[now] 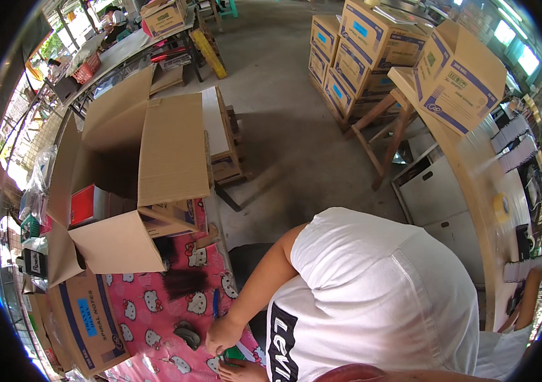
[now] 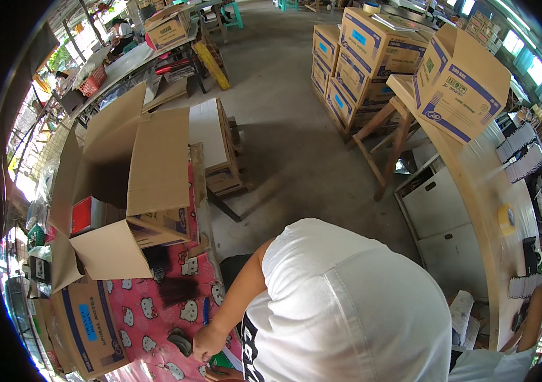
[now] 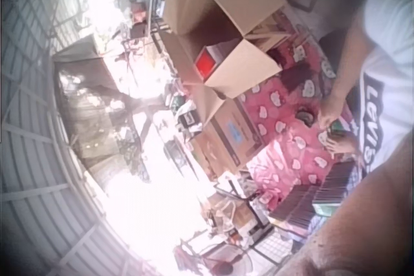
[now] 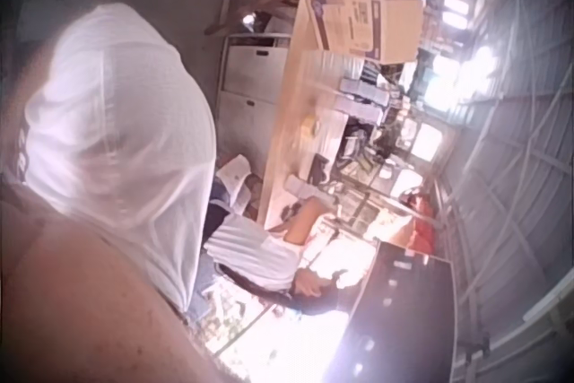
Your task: The person picks up green notebooks one at a time, checks their spines, and stacks them into a large cardboard box on a table.
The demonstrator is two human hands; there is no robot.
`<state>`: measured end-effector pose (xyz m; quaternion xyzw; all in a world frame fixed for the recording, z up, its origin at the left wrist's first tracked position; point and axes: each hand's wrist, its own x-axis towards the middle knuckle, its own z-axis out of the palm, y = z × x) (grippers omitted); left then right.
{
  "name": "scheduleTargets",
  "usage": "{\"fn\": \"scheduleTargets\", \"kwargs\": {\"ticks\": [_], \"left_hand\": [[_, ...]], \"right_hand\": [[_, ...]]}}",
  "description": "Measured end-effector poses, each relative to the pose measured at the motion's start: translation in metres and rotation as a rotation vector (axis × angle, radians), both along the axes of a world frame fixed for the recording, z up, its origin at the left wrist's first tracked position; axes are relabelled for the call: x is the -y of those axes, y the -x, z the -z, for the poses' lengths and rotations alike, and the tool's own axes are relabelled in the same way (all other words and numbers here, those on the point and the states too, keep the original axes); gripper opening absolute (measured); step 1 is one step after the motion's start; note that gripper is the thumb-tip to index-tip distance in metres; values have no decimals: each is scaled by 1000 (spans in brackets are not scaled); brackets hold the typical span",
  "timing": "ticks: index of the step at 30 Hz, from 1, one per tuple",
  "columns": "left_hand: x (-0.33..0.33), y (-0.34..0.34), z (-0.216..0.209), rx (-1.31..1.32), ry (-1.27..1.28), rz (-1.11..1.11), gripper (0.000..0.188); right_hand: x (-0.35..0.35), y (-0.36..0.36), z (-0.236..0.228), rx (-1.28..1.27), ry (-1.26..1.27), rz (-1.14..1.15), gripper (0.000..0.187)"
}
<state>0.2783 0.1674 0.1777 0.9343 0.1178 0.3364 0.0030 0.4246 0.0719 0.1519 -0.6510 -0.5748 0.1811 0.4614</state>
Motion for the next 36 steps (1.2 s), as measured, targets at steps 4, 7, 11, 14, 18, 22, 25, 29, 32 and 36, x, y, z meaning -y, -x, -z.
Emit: {"fn": "scheduleTargets", "kwargs": {"ticks": [4, 7, 11, 14, 18, 22, 25, 29, 32, 36], "left_hand": [[-3, -6, 10, 53, -23, 27, 37], [-9, -10, 21, 206, -32, 87, 38], [-16, 6, 21, -64, 128, 100, 29], [-4, 3, 3, -264, 239, 29, 22], [-14, 17, 12, -267, 238, -9, 22], [-15, 17, 11, -296, 253, 3, 26], [-7, 5, 2, -290, 212, -13, 31], [-4, -1, 1, -281, 153, -33, 34], [-2, 2, 0, -285, 148, -41, 31], [-4, 6, 2, -246, 165, -23, 28]], "right_hand": [[-7, -1, 12, 201, -76, -12, 16], [-10, 1, 11, 63, -161, -5, 11], [-5, -7, 3, 75, -215, -153, 6], [-7, -11, 13, 30, -437, -86, 9], [-6, 2, 4, -55, -353, -151, 9], [11, 2, -13, 78, -144, -91, 21], [29, -1, -41, 308, 4, 59, 28], [17, -9, -27, 105, -16, 52, 34], [12, -16, -52, -18, 308, -84, 30], [-16, -36, -82, -485, 649, -231, 32]]}}
